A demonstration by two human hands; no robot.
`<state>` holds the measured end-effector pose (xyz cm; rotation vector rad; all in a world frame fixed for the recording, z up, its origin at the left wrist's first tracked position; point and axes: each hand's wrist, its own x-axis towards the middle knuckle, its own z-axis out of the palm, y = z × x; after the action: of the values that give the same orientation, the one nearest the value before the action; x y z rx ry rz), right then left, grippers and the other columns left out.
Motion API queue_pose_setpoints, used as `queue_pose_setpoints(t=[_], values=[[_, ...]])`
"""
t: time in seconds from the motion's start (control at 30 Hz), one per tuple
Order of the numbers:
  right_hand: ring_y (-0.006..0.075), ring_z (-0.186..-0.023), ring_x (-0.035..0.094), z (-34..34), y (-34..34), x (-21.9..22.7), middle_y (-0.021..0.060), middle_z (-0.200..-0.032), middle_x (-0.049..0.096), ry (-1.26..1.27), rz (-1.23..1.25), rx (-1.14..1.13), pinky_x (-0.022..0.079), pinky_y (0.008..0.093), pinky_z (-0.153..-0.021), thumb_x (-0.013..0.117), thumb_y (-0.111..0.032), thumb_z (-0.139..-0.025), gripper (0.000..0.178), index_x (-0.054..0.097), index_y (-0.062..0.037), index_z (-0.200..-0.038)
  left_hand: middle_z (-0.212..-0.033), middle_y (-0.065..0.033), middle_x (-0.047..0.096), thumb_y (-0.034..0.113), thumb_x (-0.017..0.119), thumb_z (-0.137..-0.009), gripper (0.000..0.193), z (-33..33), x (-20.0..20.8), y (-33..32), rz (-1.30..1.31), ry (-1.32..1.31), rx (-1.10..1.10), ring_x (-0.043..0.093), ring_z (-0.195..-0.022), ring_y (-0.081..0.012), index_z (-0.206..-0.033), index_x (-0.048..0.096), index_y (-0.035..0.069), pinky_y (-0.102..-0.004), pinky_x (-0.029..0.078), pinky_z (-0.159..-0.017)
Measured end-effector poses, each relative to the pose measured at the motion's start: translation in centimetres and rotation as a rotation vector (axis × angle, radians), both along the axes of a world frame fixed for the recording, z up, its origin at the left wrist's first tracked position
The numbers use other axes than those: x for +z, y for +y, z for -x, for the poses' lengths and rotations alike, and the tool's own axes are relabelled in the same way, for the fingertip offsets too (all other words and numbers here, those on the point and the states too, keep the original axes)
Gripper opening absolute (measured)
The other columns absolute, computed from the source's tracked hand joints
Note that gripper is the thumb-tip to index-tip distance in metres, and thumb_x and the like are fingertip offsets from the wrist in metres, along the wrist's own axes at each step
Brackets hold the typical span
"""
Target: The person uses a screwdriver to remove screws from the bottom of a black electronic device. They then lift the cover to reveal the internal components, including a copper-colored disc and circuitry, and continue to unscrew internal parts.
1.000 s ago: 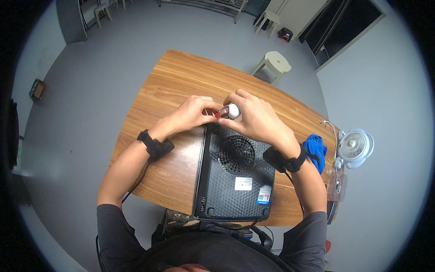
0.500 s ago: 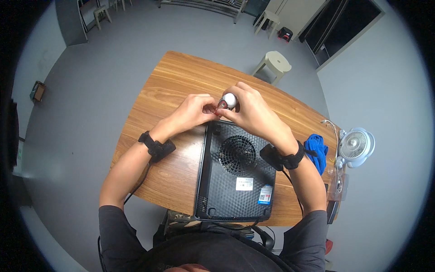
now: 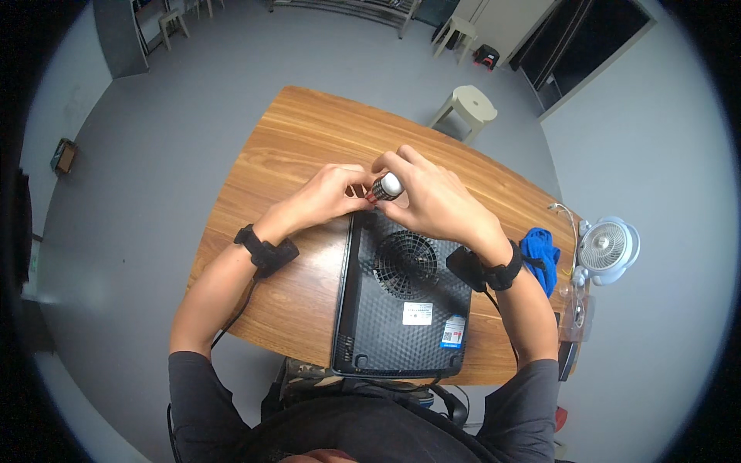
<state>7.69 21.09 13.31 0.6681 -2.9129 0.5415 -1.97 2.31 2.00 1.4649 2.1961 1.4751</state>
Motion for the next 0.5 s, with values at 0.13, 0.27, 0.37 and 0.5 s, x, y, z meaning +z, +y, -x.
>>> queue_pose_setpoints(t=[0.13,0.27,0.37,0.5], values=[[0.0416,-0.09,0.069,0.2,-0.7,0.3,0.0209,-0.09,0.069,-0.166,-0.042,-0.209,0.054,0.0482,-0.079,0.079,-0.03,-0.084,0.045,0.06,0.0006,-0.109,-0.088,-0.0122,0.07,0.011,0.082,-0.082,0.021,-0.4,0.4,0.2,0.011,-0.07,0.045,0.071,-0.084,-0.0231,-0.094,0.069,0.0,-0.0354,0.057,-0.073],[0.0398,-0.088,0.071,0.6,-0.2,-0.5,0.0223,-0.088,0.07,-0.145,0.106,-0.156,0.055,0.0453,-0.076,0.081,-0.032,-0.083,0.046,0.061,0.0029,-0.105,-0.085,-0.0162,0.07,0.014,0.087,-0.074,0.029,-0.6,0.7,0.6,0.002,-0.118,0.092,0.071,-0.081,-0.0311,-0.086,0.065,-0.002,-0.0403,0.056,-0.073],[0.0387,-0.084,0.072,0.6,-0.7,-0.4,0.0231,-0.084,0.071,-0.07,0.15,-0.152,0.056,0.0442,-0.074,0.082,-0.03,-0.082,0.043,0.062,0.0042,-0.099,-0.086,-0.0169,0.07,0.013,0.087,-0.073,0.03,-0.4,0.5,0.7,0.023,-0.114,0.147,0.071,-0.08,-0.0296,-0.082,0.063,-0.001,-0.0385,0.056,-0.072],[0.0382,-0.077,0.073,0.8,-1.0,-0.8,0.0227,-0.078,0.071,-0.139,0.136,-0.249,0.057,0.0433,-0.072,0.081,-0.025,-0.081,0.035,0.065,0.005,-0.09,-0.088,-0.0155,0.072,0.011,0.085,-0.076,0.026,0.0,0.3,0.6,0.051,-0.318,0.06,0.072,-0.083,-0.0259,-0.09,0.067,-0.002,-0.0356,0.057,-0.075]])
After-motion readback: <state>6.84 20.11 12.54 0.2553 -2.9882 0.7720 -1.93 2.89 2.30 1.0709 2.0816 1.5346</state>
